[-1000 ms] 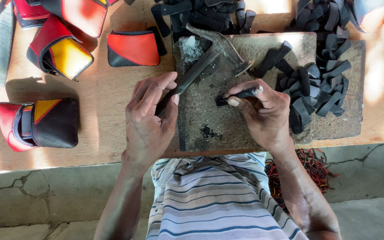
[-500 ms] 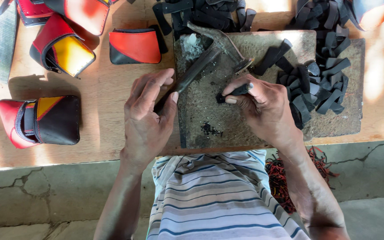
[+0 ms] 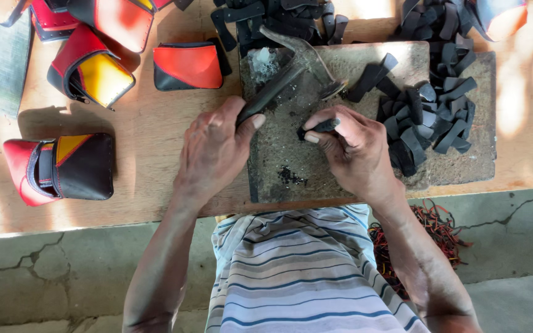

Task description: The person repeatedly hammers small black rubber pieces on a wooden block using a hammer. They pick up each piece, position it, strike it, and place it aside. Colorful pouches and loose threads are visible nearby.

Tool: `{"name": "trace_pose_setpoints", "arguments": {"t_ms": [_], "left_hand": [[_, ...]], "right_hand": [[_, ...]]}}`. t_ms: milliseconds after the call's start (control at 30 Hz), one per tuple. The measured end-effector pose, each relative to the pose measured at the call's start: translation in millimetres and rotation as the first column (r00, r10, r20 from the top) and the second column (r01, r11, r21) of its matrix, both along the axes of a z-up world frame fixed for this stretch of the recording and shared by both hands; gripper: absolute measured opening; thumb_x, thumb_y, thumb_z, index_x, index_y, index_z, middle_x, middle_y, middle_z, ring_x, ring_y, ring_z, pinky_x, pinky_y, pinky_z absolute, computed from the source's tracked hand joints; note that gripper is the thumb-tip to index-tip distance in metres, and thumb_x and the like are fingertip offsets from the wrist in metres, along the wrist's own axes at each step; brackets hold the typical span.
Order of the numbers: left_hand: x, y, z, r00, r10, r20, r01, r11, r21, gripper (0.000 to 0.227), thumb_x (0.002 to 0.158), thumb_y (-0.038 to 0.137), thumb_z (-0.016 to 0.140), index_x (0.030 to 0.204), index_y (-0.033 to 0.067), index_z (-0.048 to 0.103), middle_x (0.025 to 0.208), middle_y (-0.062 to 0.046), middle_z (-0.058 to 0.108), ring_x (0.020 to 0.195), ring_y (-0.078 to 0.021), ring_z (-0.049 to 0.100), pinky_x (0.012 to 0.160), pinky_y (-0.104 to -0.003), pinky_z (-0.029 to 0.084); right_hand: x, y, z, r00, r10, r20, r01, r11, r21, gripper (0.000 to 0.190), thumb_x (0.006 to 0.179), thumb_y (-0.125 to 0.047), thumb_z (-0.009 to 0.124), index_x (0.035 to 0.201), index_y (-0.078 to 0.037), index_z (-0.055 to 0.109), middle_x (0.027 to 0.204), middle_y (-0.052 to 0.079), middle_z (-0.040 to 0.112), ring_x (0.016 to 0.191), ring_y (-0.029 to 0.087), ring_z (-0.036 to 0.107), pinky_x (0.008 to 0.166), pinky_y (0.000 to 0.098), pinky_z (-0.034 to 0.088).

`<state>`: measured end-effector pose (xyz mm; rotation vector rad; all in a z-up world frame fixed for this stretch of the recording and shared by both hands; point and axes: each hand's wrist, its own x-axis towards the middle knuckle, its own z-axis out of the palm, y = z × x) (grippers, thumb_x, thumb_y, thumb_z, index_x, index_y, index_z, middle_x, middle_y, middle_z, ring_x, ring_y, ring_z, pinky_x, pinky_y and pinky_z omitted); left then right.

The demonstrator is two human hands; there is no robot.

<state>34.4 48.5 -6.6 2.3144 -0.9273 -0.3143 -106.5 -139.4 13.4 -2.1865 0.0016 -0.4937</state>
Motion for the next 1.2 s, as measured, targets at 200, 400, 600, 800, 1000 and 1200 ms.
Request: {"name": "trace_pose_setpoints", "arguments": {"t_ms": [200,400,600,800,1000,1200], "left_hand": [[1,23,28,0.988,-0.076,0.138,0.124,0.917,-0.378,0.020,0.107,0.016,0.067,0.118,0.0024,0.057,0.091,-0.014,0.065,0.074,-0.0260,0.065,0.065,-0.042,0.050],[-7,58,84,0.914,-0.102,0.392,0.197,0.958,-0.210,0.047,0.104,0.013,0.073,0.149,0.0200,0.059,0.086,-0.006,0.061,0.067,-0.0198,0.060,0.062,-0.040,0.050],[-14,65,113,0.840,-0.160,0.518,0.269,0.953,-0.141,0.058,0.096,0.005,0.072,0.149,0.0234,0.058,0.083,0.000,0.062,0.064,-0.0137,0.061,0.055,-0.033,0.051],[-3,64,121,0.738,-0.209,0.642,0.308,0.950,-0.045,0.059,0.087,-0.003,0.072,0.142,0.0176,0.066,0.072,-0.002,0.059,0.050,-0.0149,0.052,0.043,-0.036,0.045],[-14,67,133,0.857,-0.137,0.498,0.299,0.917,-0.263,0.047,0.101,-0.003,0.065,0.143,0.0167,0.066,0.077,0.004,0.059,0.065,-0.0081,0.064,0.049,-0.027,0.052],[-6,60,150,0.696,-0.140,0.704,0.310,0.943,-0.119,0.035,0.096,0.007,0.073,0.131,0.0084,0.074,0.075,-0.003,0.060,0.055,-0.0124,0.056,0.048,-0.032,0.047]], "right_hand": [[-3,3,-4,1.000,-0.015,0.020,0.015,1.000,0.001,0.029,0.086,0.022,0.067,0.106,0.001,0.064,0.100,0.010,0.072,0.089,0.020,0.073,0.080,0.0301,0.058],[-3,4,-12,0.997,-0.011,0.071,0.007,0.998,0.061,0.029,0.087,0.023,0.062,0.107,0.002,0.064,0.109,0.011,0.073,0.097,0.021,0.074,0.085,0.0290,0.062],[-2,2,-28,0.995,0.027,0.095,-0.032,0.998,0.051,0.033,0.092,0.021,0.060,0.116,-0.002,0.062,0.111,0.011,0.072,0.102,0.021,0.074,0.092,0.0304,0.066],[1,0,-27,0.989,0.060,0.133,-0.071,0.994,0.082,0.041,0.089,0.023,0.053,0.118,-0.005,0.058,0.111,0.012,0.069,0.102,0.021,0.073,0.089,0.0304,0.065],[-2,2,-32,0.997,0.001,0.073,0.001,1.000,-0.025,0.031,0.090,0.020,0.063,0.109,-0.004,0.063,0.105,0.009,0.072,0.098,0.020,0.072,0.084,0.0330,0.059],[2,-5,-28,0.992,0.024,0.126,-0.020,0.999,-0.033,0.029,0.089,0.021,0.058,0.109,0.001,0.063,0.104,0.011,0.071,0.095,0.025,0.072,0.082,0.0326,0.059]]}}
